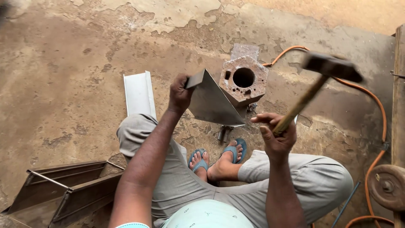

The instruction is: Manually shaping and cutting metal sheets using a hammer and an angle grinder.

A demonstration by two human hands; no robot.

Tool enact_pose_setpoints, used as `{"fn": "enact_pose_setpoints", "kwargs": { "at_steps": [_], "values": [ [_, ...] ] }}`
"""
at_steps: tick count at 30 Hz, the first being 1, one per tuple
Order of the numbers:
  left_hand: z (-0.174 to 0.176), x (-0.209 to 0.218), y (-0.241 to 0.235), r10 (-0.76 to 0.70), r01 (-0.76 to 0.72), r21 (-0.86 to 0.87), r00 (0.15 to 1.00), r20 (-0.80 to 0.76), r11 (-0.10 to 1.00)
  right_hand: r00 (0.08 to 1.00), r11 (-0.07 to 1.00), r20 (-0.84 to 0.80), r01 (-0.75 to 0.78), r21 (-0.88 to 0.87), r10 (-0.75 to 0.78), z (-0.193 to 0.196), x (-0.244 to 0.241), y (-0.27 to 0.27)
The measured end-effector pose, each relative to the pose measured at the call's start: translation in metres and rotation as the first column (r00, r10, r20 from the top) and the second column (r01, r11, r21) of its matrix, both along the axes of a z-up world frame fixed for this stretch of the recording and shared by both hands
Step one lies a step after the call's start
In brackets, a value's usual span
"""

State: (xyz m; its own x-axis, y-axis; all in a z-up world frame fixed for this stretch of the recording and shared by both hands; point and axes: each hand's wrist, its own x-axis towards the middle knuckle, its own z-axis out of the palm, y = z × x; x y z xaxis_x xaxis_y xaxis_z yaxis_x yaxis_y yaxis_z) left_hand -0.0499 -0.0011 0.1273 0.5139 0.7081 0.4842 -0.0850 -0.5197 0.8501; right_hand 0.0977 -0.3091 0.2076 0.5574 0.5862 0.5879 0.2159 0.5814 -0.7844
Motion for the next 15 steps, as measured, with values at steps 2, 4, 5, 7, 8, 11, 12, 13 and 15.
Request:
{"fn": "enact_pose_setpoints", "kwargs": {
  "at_steps": [2, 4, 5, 7, 8, 11, 12, 13, 15],
  "values": [
    [0.008, -0.002, -0.002, 0.017, -0.017, 0.025, 1.0, -0.011, 1.0, 0.995, 0.997, 0.072, 0.066, 0.027, -0.068, -0.002, 0.006, -0.002],
    [0.012, -0.002, -0.003, 0.047, -0.046, 0.05, 0.999, -0.024, 0.998, 0.982, 0.991, 0.141, 0.116, 0.06, -0.124, 0.002, 0.009, -0.002],
    [0.01, -0.002, -0.005, 0.046, -0.041, 0.078, 0.997, -0.054, 0.996, 0.997, 0.999, -0.075, 0.019, 0.047, -0.015, 0.006, 0.009, -0.002],
    [0.01, 0.002, -0.008, 0.053, -0.044, 0.103, 0.995, -0.087, 0.994, 0.951, 0.995, -0.291, -0.089, 0.051, 0.1, -0.008, 0.012, -0.005],
    [0.011, 0.005, -0.009, 0.016, -0.009, 0.158, 0.999, -0.044, 0.987, 0.97, 0.998, -0.243, -0.022, -0.063, 0.006, -0.025, 0.015, -0.007],
    [0.019, 0.009, -0.016, -0.047, 0.066, 0.212, 0.995, -0.091, 0.975, 0.974, 0.992, -0.227, -0.035, -0.124, 0.005, -0.033, 0.012, -0.004],
    [0.023, 0.009, -0.018, -0.081, 0.117, 0.21, 0.982, -0.171, 0.971, 0.961, 0.992, -0.264, -0.106, -0.068, 0.084, -0.027, 0.008, -0.002],
    [0.023, 0.011, -0.02, -0.078, 0.113, 0.204, 0.982, -0.173, 0.972, 0.96, 0.991, -0.268, -0.11, -0.073, 0.087, -0.024, 0.008, -0.003],
    [0.025, 0.019, -0.022, -0.132, 0.198, 0.318, 0.967, -0.217, 0.927, 0.951, 0.98, -0.279, -0.169, -0.102, 0.135, -0.015, 0.01, -0.003]
  ]
}}
